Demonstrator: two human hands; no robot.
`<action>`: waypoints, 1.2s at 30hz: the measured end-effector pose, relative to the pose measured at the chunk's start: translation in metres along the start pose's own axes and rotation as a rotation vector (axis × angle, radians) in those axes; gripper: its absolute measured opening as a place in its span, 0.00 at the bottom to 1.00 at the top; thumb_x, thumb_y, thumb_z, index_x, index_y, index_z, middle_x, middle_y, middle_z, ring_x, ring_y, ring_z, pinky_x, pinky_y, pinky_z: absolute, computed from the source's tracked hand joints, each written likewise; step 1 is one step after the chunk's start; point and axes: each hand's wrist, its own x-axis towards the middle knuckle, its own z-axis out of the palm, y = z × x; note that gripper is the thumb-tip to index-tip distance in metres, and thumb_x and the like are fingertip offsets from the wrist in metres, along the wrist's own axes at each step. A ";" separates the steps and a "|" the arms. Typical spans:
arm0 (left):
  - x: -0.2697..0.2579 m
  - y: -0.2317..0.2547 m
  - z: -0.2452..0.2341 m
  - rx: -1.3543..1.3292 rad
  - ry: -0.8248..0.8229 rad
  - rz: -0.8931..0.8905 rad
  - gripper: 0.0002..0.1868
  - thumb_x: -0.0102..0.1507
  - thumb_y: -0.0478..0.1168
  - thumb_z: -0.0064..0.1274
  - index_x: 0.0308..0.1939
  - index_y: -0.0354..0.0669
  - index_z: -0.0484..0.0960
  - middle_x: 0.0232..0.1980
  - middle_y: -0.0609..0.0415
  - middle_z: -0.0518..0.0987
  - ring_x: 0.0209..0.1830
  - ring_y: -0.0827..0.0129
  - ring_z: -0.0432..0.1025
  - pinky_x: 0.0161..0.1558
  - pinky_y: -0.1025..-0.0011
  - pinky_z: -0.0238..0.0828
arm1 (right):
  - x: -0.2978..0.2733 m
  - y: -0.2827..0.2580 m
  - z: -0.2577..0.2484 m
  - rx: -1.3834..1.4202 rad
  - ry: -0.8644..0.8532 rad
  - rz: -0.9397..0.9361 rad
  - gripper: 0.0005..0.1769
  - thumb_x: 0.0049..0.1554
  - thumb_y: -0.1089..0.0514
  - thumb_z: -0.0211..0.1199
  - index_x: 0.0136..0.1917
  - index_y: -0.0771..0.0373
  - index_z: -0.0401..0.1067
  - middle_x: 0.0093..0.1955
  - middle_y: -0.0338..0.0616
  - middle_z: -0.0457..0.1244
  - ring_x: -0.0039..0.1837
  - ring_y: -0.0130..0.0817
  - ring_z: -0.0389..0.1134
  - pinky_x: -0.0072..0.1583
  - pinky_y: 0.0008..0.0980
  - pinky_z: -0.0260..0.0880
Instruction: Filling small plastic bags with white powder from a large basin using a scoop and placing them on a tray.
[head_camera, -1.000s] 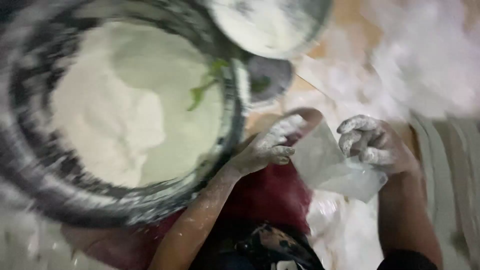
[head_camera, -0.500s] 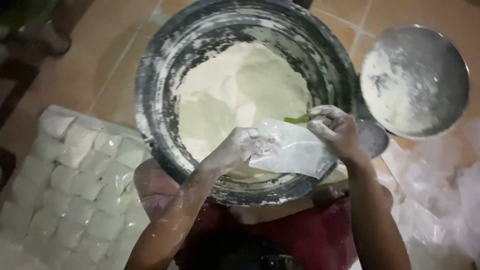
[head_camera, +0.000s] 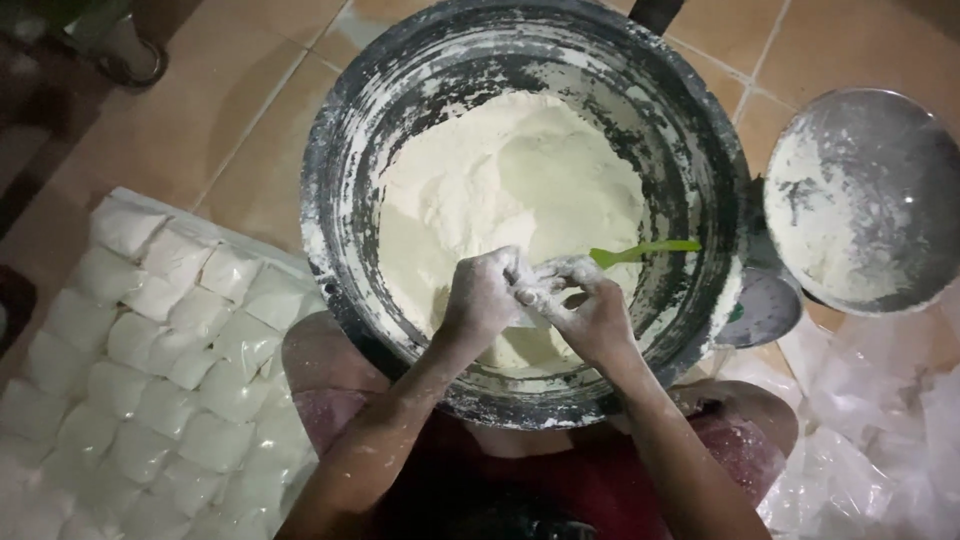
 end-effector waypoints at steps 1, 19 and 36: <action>0.000 -0.005 0.001 0.020 -0.006 0.039 0.09 0.50 0.41 0.64 0.24 0.47 0.77 0.22 0.50 0.78 0.27 0.54 0.78 0.29 0.58 0.73 | -0.002 -0.005 0.001 0.079 -0.034 0.021 0.17 0.48 0.51 0.78 0.51 0.51 0.80 0.40 0.40 0.72 0.38 0.32 0.71 0.44 0.31 0.73; -0.005 -0.026 -0.033 -0.602 -0.231 0.210 0.19 0.49 0.41 0.68 0.28 0.42 0.70 0.25 0.51 0.75 0.26 0.60 0.74 0.31 0.66 0.69 | 0.001 -0.005 -0.018 0.199 -0.231 -0.115 0.13 0.53 0.64 0.72 0.49 0.76 0.79 0.46 0.62 0.72 0.51 0.45 0.73 0.55 0.46 0.74; -0.036 0.013 -0.053 -0.010 -0.027 0.104 0.10 0.60 0.38 0.60 0.38 0.48 0.72 0.24 0.45 0.76 0.29 0.44 0.79 0.34 0.52 0.75 | -0.040 -0.025 -0.019 -0.594 -0.191 -0.557 0.10 0.50 0.56 0.67 0.45 0.62 0.76 0.35 0.59 0.68 0.45 0.67 0.71 0.44 0.65 0.70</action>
